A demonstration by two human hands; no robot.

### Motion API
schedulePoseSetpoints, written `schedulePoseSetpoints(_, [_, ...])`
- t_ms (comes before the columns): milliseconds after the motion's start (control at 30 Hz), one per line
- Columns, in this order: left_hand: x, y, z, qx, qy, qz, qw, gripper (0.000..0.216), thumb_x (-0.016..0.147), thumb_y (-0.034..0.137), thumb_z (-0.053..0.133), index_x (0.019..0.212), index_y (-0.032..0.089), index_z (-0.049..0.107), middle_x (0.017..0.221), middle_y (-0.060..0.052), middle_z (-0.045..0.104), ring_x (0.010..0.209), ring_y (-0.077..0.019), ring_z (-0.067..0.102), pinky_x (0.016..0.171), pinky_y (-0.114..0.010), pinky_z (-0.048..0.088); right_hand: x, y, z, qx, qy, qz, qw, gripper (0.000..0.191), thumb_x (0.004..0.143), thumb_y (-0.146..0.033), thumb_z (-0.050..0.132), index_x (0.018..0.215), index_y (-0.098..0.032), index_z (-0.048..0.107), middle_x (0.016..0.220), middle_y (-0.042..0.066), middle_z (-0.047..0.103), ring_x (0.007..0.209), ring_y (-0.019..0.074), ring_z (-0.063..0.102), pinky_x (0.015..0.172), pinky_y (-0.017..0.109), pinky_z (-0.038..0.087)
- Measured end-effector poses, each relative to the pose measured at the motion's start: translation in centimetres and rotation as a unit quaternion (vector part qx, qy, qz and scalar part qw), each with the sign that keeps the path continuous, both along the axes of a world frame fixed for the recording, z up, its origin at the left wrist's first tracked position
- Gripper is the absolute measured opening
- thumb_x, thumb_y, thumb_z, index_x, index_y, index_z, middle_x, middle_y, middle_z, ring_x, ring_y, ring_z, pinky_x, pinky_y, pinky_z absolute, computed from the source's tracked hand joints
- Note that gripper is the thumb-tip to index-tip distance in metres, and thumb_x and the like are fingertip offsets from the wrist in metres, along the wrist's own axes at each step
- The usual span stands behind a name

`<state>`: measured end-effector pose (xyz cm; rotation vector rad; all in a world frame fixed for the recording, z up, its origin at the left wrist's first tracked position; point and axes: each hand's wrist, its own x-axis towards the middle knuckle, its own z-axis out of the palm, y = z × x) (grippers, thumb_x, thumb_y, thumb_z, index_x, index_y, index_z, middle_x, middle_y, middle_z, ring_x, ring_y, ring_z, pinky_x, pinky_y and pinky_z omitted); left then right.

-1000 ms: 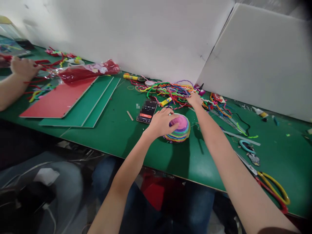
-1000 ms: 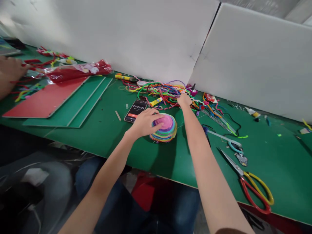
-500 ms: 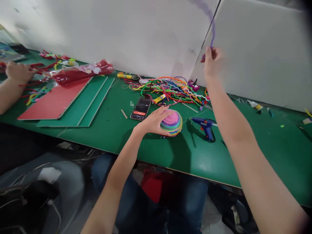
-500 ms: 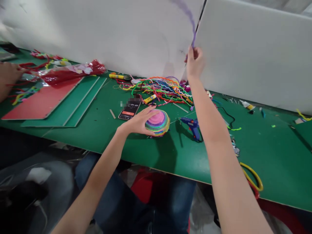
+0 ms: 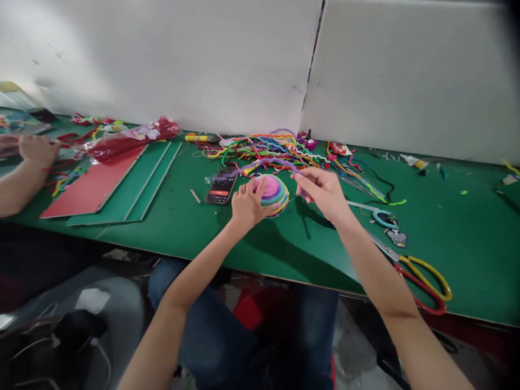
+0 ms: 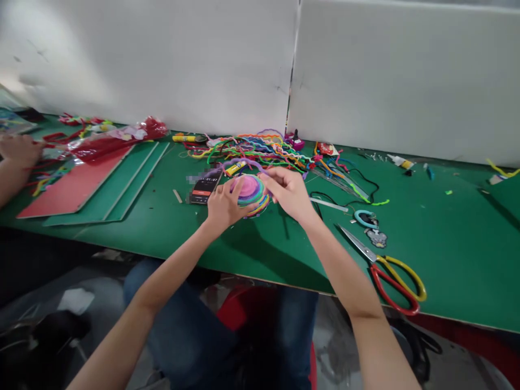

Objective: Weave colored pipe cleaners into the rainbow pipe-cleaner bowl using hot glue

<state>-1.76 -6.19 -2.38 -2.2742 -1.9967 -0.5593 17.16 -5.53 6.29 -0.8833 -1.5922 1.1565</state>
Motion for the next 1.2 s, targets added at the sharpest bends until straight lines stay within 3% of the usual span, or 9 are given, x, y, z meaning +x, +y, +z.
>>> schedulePoseSetpoints(67, [0.2, -0.4, -0.6, 0.032, 0.018, 0.002, 0.999, 0.093, 0.073, 0.072, 0.055, 0.146, 0.02, 0.03, 0.147, -0.02, 0.037, 0.132, -0.0426, 0.037, 0.103, -0.058, 0.035, 0.6, -0.4, -2.1, -0.029, 0.034, -0.002, 0.999, 0.035, 0.073, -0.05, 0.07, 0.078, -0.016, 0.065, 0.053, -0.005, 0.057, 0.037, 0.0028, 0.041, 0.035, 0.019, 0.028])
schedulePoseSetpoints(167, [-0.5, -0.6, -2.0, 0.066, 0.026, -0.075, 0.995, 0.095, 0.068, 0.072, 0.061, 0.143, 0.018, 0.036, 0.153, -0.02, 0.024, 0.142, -0.0421, 0.021, 0.11, -0.057, 0.028, 1.5, -0.2, -5.1, -0.067, 0.087, -0.029, 0.994, 0.036, 0.071, -0.051, 0.071, 0.082, -0.017, 0.066, 0.052, -0.006, 0.056, 0.035, 0.0024, 0.04, 0.034, 0.018, 0.025])
schedulePoseSetpoints(333, [-2.7, 0.7, -4.4, 0.109, 0.019, -0.182, 0.977, 0.086, 0.072, 0.065, 0.063, 0.141, 0.019, 0.038, 0.151, -0.021, 0.027, 0.144, -0.0422, 0.014, 0.114, -0.062, 0.017, 2.3, -0.5, -7.8, -0.102, 0.09, -0.029, 0.99, 0.033, 0.072, -0.05, 0.071, 0.081, -0.018, 0.066, 0.052, -0.005, 0.057, 0.035, 0.0031, 0.042, 0.033, 0.018, 0.029])
schedulePoseSetpoints(433, [-4.0, 1.5, -4.7, 0.103, 0.02, -0.222, 0.969, 0.077, 0.077, 0.059, 0.061, 0.141, 0.023, 0.038, 0.15, -0.018, 0.029, 0.141, -0.0383, 0.025, 0.111, -0.054, 0.029, 2.4, -0.6, -8.3, -0.094, 0.101, -0.05, 0.989, 0.031, 0.074, -0.048, 0.069, 0.081, -0.018, 0.067, 0.053, -0.006, 0.057, 0.035, 0.0029, 0.042, 0.034, 0.018, 0.03])
schedulePoseSetpoints(567, [-4.7, 1.5, -4.0, 0.112, 0.004, -0.18, 0.977, 0.078, 0.075, 0.062, 0.061, 0.139, 0.024, 0.039, 0.139, -0.016, 0.044, 0.126, -0.0356, 0.044, 0.102, -0.052, 0.038, 2.2, -0.3, -9.0, -0.09, 0.099, -0.086, 0.987, 0.033, 0.074, -0.05, 0.069, 0.08, -0.018, 0.065, 0.052, -0.006, 0.056, 0.035, 0.0031, 0.041, 0.034, 0.019, 0.03])
schedulePoseSetpoints(700, [-4.0, 1.4, -3.1, 0.134, -0.019, -0.155, 0.979, 0.087, 0.066, 0.067, 0.066, 0.136, 0.021, 0.041, 0.131, -0.017, 0.047, 0.12, -0.0367, 0.045, 0.1, -0.055, 0.037, 2.1, -0.1, -9.5, -0.084, 0.073, -0.095, 0.989, 0.034, 0.074, -0.051, 0.069, 0.081, -0.018, 0.065, 0.053, -0.005, 0.057, 0.036, 0.0035, 0.043, 0.035, 0.019, 0.032])
schedulePoseSetpoints(833, [-3.1, 2.8, -3.1, 0.155, -0.071, -0.2, 0.965, 0.076, 0.065, 0.064, 0.069, 0.121, 0.019, 0.046, 0.128, -0.017, 0.048, 0.126, -0.0346, 0.043, 0.106, -0.053, 0.037, 2.2, 0.0, -9.9, -0.082, 0.068, -0.11, 0.988, 0.034, 0.074, -0.051, 0.068, 0.08, -0.018, 0.065, 0.053, -0.005, 0.057, 0.036, 0.0036, 0.043, 0.034, 0.018, 0.033])
schedulePoseSetpoints(1033, [-3.1, 4.1, -3.8, 0.111, -0.064, -0.192, 0.973, 0.079, 0.075, 0.061, 0.062, 0.135, 0.016, 0.036, 0.132, -0.018, 0.05, 0.125, -0.0325, 0.048, 0.103, -0.046, 0.044, 1.6, -0.4, -10.3, -0.096, 0.05, -0.092, 0.99, 0.033, 0.077, -0.05, 0.066, 0.08, -0.017, 0.065, 0.053, -0.005, 0.057, 0.036, 0.0035, 0.044, 0.035, 0.018, 0.034])
schedulePoseSetpoints(1200, [-2.9, 3.8, -4.0, 0.091, -0.059, -0.173, 0.979, 0.07, 0.08, 0.062, 0.055, 0.134, 0.02, 0.043, 0.132, -0.017, 0.047, 0.122, -0.0346, 0.047, 0.1, -0.048, 0.043, 1.3, -0.9, -9.9, -0.096, 0.038, -0.083, 0.991, 0.031, 0.078, -0.048, 0.065, 0.08, -0.017, 0.065, 0.053, -0.004, 0.057, 0.036, 0.0036, 0.045, 0.035, 0.018, 0.034])
